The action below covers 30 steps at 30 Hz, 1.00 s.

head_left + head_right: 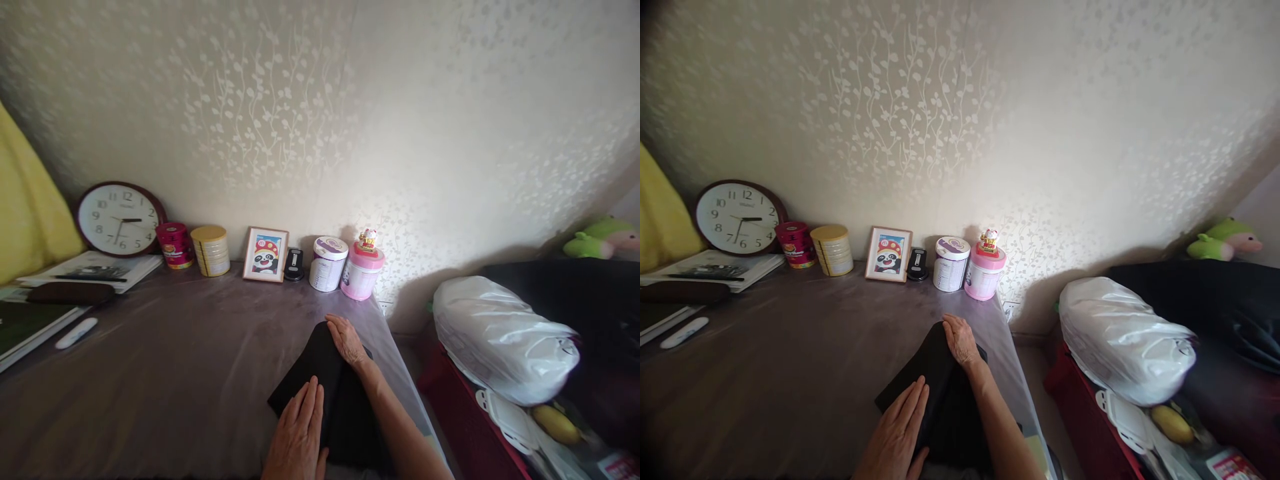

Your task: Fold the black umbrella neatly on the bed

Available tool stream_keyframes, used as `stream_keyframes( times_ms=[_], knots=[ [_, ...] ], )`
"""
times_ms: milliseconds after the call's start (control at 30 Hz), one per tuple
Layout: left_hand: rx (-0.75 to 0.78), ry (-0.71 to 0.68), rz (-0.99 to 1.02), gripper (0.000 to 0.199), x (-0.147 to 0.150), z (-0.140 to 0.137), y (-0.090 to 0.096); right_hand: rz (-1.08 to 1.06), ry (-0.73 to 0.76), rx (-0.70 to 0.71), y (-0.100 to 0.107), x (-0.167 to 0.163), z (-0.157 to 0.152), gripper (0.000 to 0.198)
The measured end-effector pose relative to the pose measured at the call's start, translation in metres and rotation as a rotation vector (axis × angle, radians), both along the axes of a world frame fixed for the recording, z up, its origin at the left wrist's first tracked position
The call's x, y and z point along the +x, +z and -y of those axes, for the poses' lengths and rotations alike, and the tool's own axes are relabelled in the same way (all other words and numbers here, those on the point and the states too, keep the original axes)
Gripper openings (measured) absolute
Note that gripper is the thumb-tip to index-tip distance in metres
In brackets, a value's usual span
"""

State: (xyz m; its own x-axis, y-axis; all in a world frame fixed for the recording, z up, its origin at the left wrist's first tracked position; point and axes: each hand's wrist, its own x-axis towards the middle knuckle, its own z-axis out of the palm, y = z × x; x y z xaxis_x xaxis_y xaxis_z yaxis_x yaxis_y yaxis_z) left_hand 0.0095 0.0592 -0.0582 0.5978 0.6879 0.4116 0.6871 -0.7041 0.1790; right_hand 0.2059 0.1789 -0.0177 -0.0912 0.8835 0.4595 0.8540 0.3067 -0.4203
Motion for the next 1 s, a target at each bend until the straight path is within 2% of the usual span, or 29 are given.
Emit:
stream_keyframes(
  times_ms=[100, 167, 233, 300, 400, 533, 700, 867, 1000],
  knots=[
    [-0.010, -0.015, 0.015, 0.088, -0.001, 0.000, -0.002, -0.043, -0.059, 0.110, 0.007, -0.009, 0.023, 0.034],
    [-0.015, -0.023, 0.020, 0.088, -0.002, -0.001, -0.003, -0.070, 0.046, 0.118, 0.010, -0.020, 0.044, 0.030],
    [-0.022, -0.027, 0.028, 0.089, -0.002, -0.001, -0.004, -0.038, 0.176, 0.062, 0.009, -0.032, 0.058, 0.028],
    [-0.040, -0.027, 0.039, 0.089, -0.001, -0.001, -0.005, 0.006, 0.207, 0.017, 0.006, -0.038, 0.061, 0.028],
    [-0.078, -0.028, 0.049, 0.089, 0.000, 0.000, -0.004, 0.000, 0.103, 0.038, -0.002, -0.032, 0.047, 0.030],
    [-0.146, -0.040, 0.057, 0.087, -0.003, 0.001, 0.001, -0.156, -0.155, 0.097, -0.010, 0.001, 0.033, 0.033],
    [-0.213, -0.067, 0.070, 0.084, -0.009, 0.002, 0.015, -0.385, -0.460, -0.049, -0.018, 0.049, 0.065, 0.039],
    [-0.214, -0.071, 0.070, 0.096, -0.008, 0.005, 0.019, -0.558, -0.534, -0.234, -0.023, 0.063, 0.095, 0.044],
    [-0.233, -0.055, 0.083, 0.100, -0.008, 0.007, 0.015, -0.535, -0.538, -0.261, -0.019, 0.058, 0.099, 0.044]
  ],
)
